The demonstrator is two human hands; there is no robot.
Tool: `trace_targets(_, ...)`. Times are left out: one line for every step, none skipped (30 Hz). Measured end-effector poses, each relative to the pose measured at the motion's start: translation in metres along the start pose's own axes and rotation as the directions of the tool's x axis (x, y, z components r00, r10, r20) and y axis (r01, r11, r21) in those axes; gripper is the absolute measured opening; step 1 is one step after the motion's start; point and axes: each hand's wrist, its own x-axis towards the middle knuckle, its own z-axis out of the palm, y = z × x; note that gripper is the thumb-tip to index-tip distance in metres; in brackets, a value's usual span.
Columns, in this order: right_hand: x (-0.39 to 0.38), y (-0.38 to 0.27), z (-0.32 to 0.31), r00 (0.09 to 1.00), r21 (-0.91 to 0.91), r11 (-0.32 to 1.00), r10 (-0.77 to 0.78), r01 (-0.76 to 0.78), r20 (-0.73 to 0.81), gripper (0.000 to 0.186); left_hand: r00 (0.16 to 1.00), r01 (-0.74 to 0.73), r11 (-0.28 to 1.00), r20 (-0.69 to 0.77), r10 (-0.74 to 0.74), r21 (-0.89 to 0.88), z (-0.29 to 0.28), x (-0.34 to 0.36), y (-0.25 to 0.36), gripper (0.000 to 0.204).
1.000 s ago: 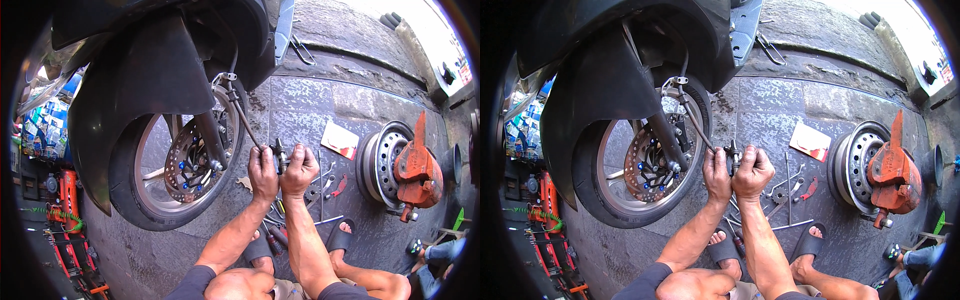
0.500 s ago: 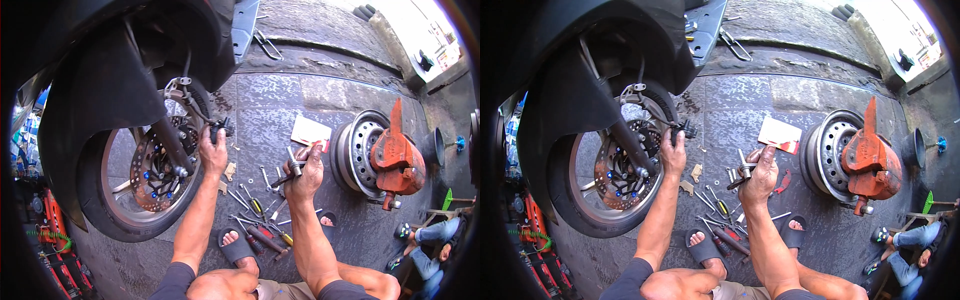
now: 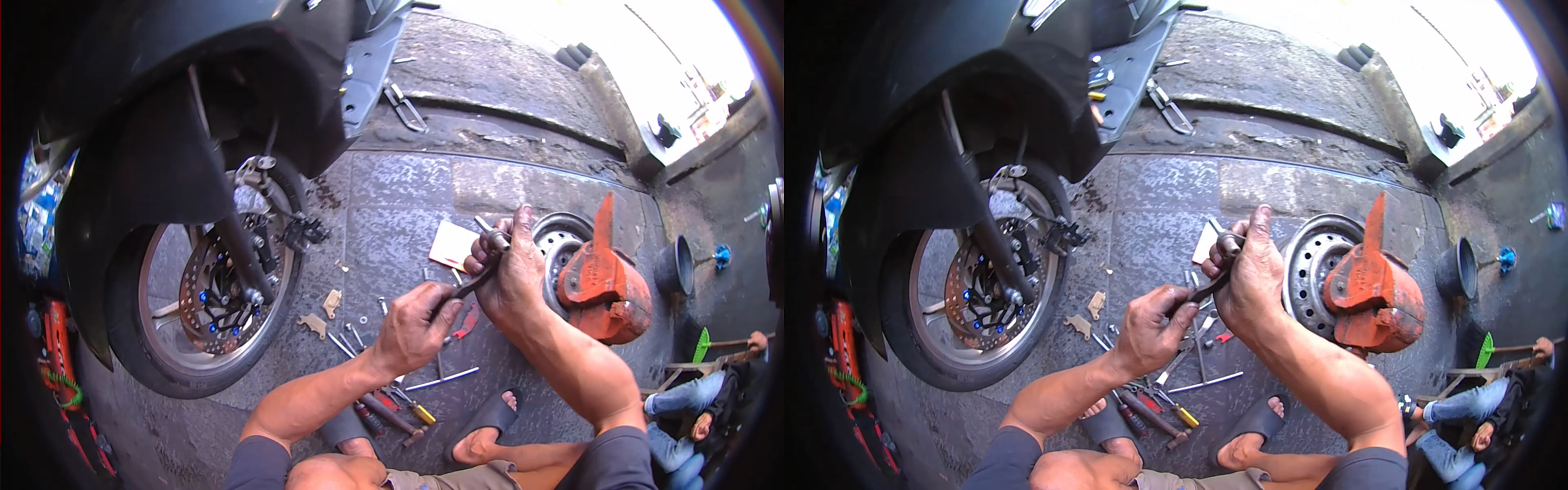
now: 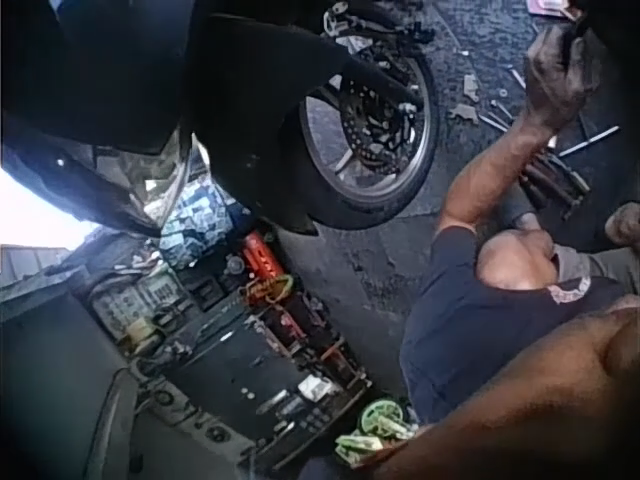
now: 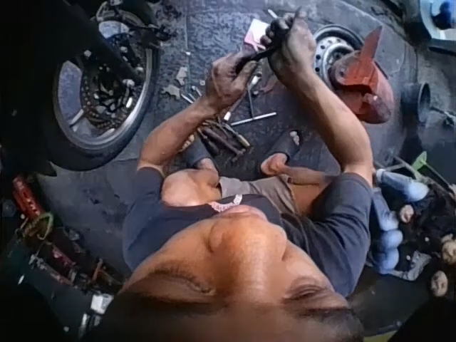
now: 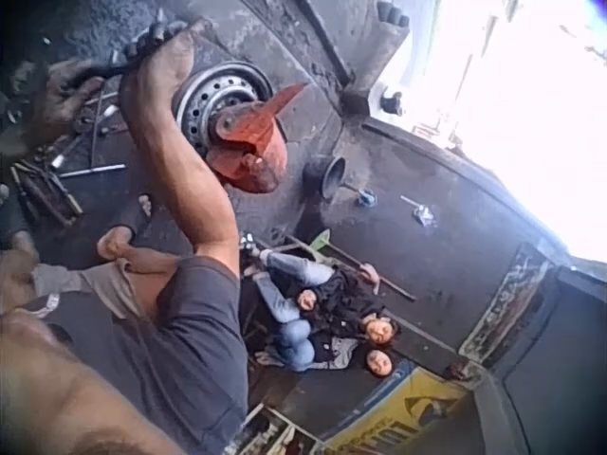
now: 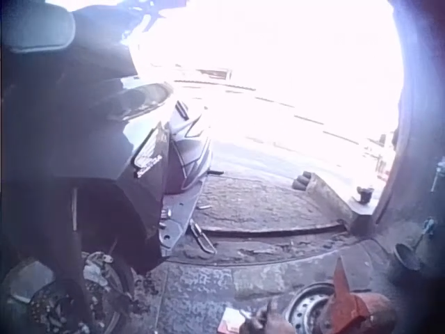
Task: Replacing brake pads on a motorcycle using a vice and hand tools.
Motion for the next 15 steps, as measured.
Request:
trace_targets(0.002,-0.009,-0.012,0.994,-0.081,0.996,-0.038,0.046,0.107,0.045,0.999,0.042,0.999,0.032,-0.042,-0.004,0.004,0.006,0.005,0.019)
trace_targets(-0.011,-0.023,-0.008,0.985,-0.178,0.975,-0.11,0.133,0.136,0.045,0.973,0.231,0.951,0.076,-0.22,-0.205,0.012,0.011,0.006,0.018)
trace_targets(-0.024,-0.035,-0.006,0.97,-0.267,0.939,-0.178,0.217,0.163,0.046,0.963,0.27,0.904,0.106,-0.249,-0.332,0.018,0.015,0.003,0.019)
trace_targets(-0.024,-0.043,-0.026,0.944,-0.329,0.904,-0.189,0.275,0.271,0.041,0.963,0.268,0.883,0.131,-0.236,-0.386,0.021,0.021,0.003,0.02)
trace_targets(-0.038,-0.055,-0.03,0.914,-0.546,0.75,-0.197,0.374,0.355,0.03,0.96,0.277,0.852,0.167,-0.225,-0.445,0.025,0.025,0.004,0.02)
trace_targets(-0.05,-0.063,-0.038,0.906,-0.553,0.744,-0.168,0.375,0.388,0.026,0.965,0.244,0.862,0.195,-0.173,-0.445,0.031,0.026,0.005,0.022)
trace_targets(-0.061,-0.068,-0.047,0.897,-0.559,0.74,-0.137,0.374,0.42,0.024,0.961,0.238,0.839,0.242,-0.132,-0.49,0.039,0.027,0.007,0.023)
trace_targets(-0.066,-0.069,-0.059,0.89,-0.612,0.659,-0.218,0.437,0.401,0.019,0.943,0.27,0.854,0.302,-0.14,-0.445,0.05,0.03,0.012,0.025)
trace_targets(-0.073,-0.076,-0.069,0.865,-0.662,0.558,-0.293,0.5,0.407,0.019,0.921,0.297,0.87,0.358,-0.152,-0.394,0.061,0.032,0.021,0.026)
trace_targets(-0.078,-0.085,-0.084,0.762,-0.709,0.306,-0.402,0.635,0.508,0.021,0.913,0.296,0.87,0.385,-0.136,-0.394,0.076,0.034,0.03,0.026)
trace_targets(-0.079,-0.092,-0.098,0.635,-0.701,0.036,-0.46,0.712,0.621,0.025,0.916,0.326,0.903,0.329,-0.229,-0.28,0.09,0.035,0.04,0.028)
trace_targets(-0.083,-0.096,-0.109,0.535,-0.675,-0.133,-0.508,0.726,0.675,0.032,0.915,0.36,0.918,0.256,-0.313,-0.164,0.1,0.037,0.049,0.031)
trace_targets(-0.085,-0.103,-0.122,0.451,-0.636,-0.309,-0.496,0.707,0.742,0.036,0.878,0.452,0.831,0.328,-0.349,-0.325,0.107,0.039,0.055,0.036)
trace_targets(-0.089,-0.109,-0.131,0.455,-0.642,-0.357,-0.482,0.678,0.749,0.04,0.88,0.459,0.734,0.368,-0.299,-0.501,0.115,0.035,0.063,0.037)
trace_targets(-0.094,-0.114,-0.139,0.462,-0.646,-0.403,-0.466,0.648,0.755,0.043,0.885,0.46,0.601,0.397,-0.246,-0.653,0.125,0.031,0.071,0.037)
